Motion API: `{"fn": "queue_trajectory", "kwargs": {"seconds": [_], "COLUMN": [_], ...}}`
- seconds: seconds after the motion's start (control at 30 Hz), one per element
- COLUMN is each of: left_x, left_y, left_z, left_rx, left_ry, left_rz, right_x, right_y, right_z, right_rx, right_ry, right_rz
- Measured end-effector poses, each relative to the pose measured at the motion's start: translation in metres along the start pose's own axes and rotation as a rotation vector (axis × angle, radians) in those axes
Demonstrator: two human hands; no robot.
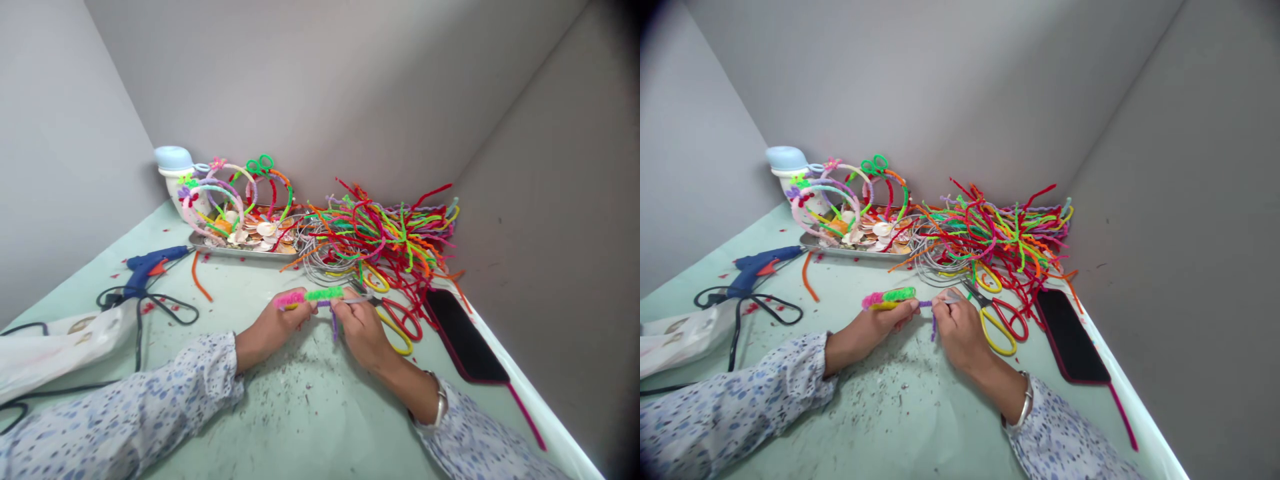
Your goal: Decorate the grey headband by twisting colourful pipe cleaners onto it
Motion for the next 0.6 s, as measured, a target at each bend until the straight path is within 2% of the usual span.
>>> {"fn": "queue_trajectory", "kwargs": {"seconds": [0.23,0.6], "left_x": [-0.0016,0.0001], "left_y": [-0.0047,0.0012], "left_z": [0.0025,0.0019], "left_rx": [0.030,0.014], "left_ry": [-0.042,-0.033], "left_rz": [-0.067,-0.068], "right_x": [0.0026,0.0016], "right_y": [0.0020,-0.0022], "right_z": [0.0002,0.0012], "right_rx": [-0.131,-0.010], "right_ry": [0.000,0.023], "right_rz": [-0.073,0.027]}}
Point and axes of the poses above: each hand's wrist, its own x-axis away from the middle knuckle, its own z-axis out of the back of the hand, y = z × x, the point moved 3 cm from there along -x, towards the middle knuckle
